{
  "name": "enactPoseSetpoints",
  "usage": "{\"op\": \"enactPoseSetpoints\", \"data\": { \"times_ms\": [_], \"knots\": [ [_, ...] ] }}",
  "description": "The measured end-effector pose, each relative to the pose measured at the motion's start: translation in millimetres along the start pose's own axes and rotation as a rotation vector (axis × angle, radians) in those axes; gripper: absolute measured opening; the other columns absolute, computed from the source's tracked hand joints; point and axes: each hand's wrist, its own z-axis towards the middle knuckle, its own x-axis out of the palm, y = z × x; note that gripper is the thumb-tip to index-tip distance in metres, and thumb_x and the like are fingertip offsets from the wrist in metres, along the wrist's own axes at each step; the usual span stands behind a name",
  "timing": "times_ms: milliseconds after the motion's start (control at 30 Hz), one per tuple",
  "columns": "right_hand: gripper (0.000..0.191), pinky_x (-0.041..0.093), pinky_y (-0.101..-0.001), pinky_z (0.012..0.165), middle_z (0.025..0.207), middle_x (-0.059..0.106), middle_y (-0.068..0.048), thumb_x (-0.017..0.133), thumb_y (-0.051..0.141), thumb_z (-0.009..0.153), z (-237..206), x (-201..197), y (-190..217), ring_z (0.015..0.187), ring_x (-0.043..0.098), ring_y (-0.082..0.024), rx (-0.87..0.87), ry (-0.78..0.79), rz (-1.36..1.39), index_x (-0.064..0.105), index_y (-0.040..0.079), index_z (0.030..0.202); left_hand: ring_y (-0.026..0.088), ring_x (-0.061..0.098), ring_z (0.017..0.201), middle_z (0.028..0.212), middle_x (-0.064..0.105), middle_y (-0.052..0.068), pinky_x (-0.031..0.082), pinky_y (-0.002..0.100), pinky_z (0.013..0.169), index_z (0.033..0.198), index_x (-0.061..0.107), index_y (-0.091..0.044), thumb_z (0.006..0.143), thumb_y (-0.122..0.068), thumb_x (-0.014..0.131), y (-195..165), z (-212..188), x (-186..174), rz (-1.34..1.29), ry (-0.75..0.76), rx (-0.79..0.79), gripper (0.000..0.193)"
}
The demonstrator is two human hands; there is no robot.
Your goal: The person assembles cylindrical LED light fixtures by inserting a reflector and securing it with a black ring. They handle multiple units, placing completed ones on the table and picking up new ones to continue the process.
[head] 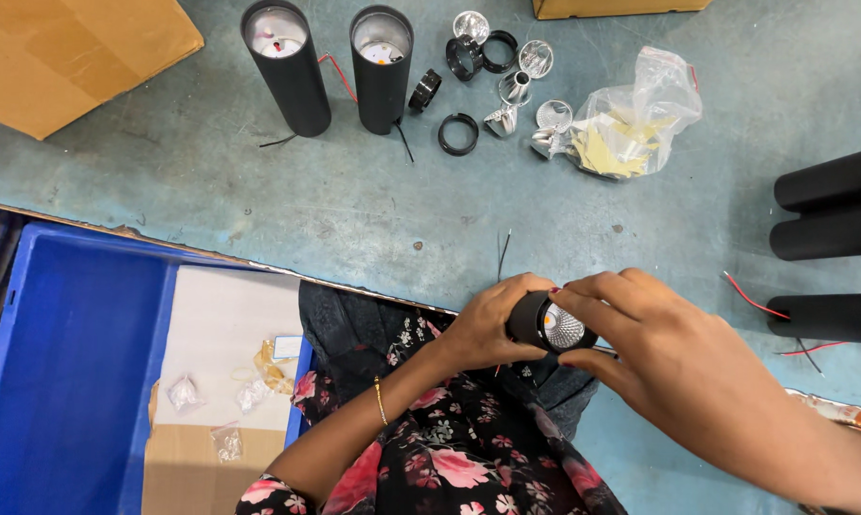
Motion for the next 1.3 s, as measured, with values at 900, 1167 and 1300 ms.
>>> {"op": "enactPoseSetpoints", "data": {
  "times_ms": [900, 1167, 1300],
  "knots": [
    [0.053, 0.053, -0.0392, 0.087, 0.115, 0.066, -0.012, 0.079, 0.024, 0.073, 5, -6, 7, 0.104, 0.065, -0.030, 0.039, -0.047, 0.190, 0.069, 0.007, 0.122, 0.034, 0.069, 0.112, 0.119, 0.068, 0.012, 0.056, 0.041, 0.094, 0.134, 0.053, -0.012, 0.074, -0.023, 0.086, 4, 0, 4, -0.003, -0.022, -0.081, 0.070],
    [0.052, 0.053, -0.0376, 0.089, 0.116, 0.069, -0.009, 0.079, 0.022, 0.070, 13, -15, 4, 0.107, 0.066, -0.028, -0.008, 0.036, 0.217, 0.070, 0.005, 0.119, 0.033, 0.069, 0.111, 0.119, 0.068, 0.012, 0.055, 0.041, 0.094, 0.134, 0.052, -0.011, 0.072, -0.023, 0.087, 4, -1, 4, 0.008, -0.037, -0.073, 0.072],
    [0.052, 0.050, -0.0398, 0.091, 0.119, 0.065, -0.011, 0.081, 0.024, 0.072, 10, -14, 8, 0.110, 0.063, -0.031, 0.010, -0.003, 0.176, 0.070, 0.003, 0.118, 0.033, 0.070, 0.111, 0.118, 0.068, 0.012, 0.055, 0.041, 0.095, 0.134, 0.053, -0.011, 0.072, -0.023, 0.086, 3, 0, 4, 0.009, -0.029, -0.094, 0.072]
  ]
}}
